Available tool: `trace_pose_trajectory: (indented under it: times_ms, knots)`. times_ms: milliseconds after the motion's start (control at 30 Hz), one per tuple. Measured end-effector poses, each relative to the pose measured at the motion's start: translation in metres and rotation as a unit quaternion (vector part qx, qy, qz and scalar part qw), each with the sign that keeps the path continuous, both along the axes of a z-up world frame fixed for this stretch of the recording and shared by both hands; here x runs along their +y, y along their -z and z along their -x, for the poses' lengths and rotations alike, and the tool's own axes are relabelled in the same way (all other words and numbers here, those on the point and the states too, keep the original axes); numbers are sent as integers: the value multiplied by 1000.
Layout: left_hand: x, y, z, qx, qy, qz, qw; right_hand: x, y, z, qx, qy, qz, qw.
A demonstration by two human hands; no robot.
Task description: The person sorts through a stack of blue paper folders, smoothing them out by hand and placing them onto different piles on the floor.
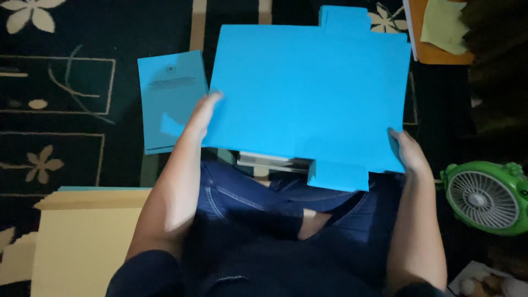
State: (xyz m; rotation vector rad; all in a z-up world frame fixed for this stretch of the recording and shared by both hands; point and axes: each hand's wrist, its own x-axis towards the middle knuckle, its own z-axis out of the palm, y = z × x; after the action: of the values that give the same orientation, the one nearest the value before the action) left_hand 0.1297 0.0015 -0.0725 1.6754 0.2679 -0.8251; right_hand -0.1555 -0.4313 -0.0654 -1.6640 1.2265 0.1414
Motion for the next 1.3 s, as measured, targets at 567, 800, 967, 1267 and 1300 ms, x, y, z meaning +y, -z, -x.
trace_pose_trajectory:
  times_ms: [567,800,967,1267,1300]
  knots:
    - [8,-1,11,-106,91,-41,989,70,-26,-63,-145,-391,533,736]
    - [9,32,3,-146,51,-29,988,192,-2,-84,-20,-566,420,709]
    - [11,50,-5,-134,60,-19,989,175,17,-88,-43,-544,393,740]
    - [4,111,-33,-166,74,-26,983,180,41,-114,33,-496,413,763]
    - [13,101,-33,-168,61,-31,983,177,42,-117,24,-506,412,757]
